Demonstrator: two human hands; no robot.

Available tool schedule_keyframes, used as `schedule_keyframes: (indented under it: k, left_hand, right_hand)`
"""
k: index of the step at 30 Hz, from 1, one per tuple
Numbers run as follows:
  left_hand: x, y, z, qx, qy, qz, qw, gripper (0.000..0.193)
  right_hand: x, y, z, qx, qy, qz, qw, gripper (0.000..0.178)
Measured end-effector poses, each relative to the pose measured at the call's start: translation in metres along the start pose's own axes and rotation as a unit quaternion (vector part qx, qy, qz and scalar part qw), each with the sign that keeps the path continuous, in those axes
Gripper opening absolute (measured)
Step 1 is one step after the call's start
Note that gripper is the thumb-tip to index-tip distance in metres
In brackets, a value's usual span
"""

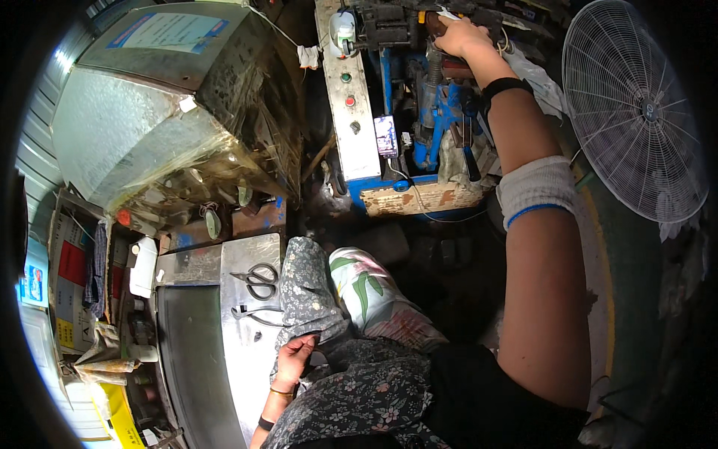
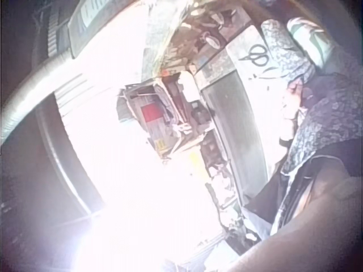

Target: Pulling shoe leather over a last using pliers and then processing it through a lasting machine.

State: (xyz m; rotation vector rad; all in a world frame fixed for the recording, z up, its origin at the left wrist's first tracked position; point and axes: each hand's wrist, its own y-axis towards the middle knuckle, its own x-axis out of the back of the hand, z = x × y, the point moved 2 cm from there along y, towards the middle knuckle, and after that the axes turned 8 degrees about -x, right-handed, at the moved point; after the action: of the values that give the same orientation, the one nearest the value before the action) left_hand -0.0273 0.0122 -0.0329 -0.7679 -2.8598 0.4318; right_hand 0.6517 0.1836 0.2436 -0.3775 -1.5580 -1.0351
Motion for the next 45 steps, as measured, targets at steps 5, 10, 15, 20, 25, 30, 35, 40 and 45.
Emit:
schedule_keyframes:
  k: [5,10,15,20,25,30,35,40,45]
  left_hand:
    - [0.001,0.0,0.002,0.019,0.007,0.003,1.0,0.022]
    - [0.001,0.0,0.004,0.017,0.013,-0.002,1.0,0.022]
    - [0.002,-0.001,0.003,0.015,0.034,0.0,0.999,0.02]
    - [0.002,0.0,0.004,0.012,0.022,-0.003,1.0,0.02]
    - [0.004,0.0,0.006,-0.003,0.022,0.002,1.0,0.023]
    - [0.004,0.0,0.006,-0.001,0.008,0.012,1.0,0.023]
    - [0.004,0.0,0.007,0.001,0.003,0.009,1.0,0.024]
    - [0.005,-0.001,0.011,0.002,0.003,0.009,1.0,0.024]
    - [0.005,0.001,0.01,-0.026,-0.005,0.013,1.0,0.024]
  right_hand:
    - [0.005,0.012,-0.003,-0.013,0.013,0.02,1.0,0.071]
    - [0.01,0.004,-0.002,-0.024,0.008,-0.025,0.999,0.074]
    - [0.01,-0.003,-0.001,-0.053,0.021,-0.03,0.998,0.076]
    - [0.008,0.007,-0.002,-0.054,0.01,0.0,0.998,0.072]
    - [0.007,0.005,-0.004,-0.05,0.013,-0.009,0.999,0.074]
    - [0.01,0.001,-0.003,-0.051,0.009,-0.003,0.999,0.076]
    - [0.014,0.001,-0.002,-0.058,0.011,0.017,0.998,0.077]
    - [0.008,-0.025,-0.005,-0.055,0.014,0.011,0.998,0.076]
    - [0.006,-0.058,-0.016,-0.023,-0.016,-0.004,1.0,0.072]
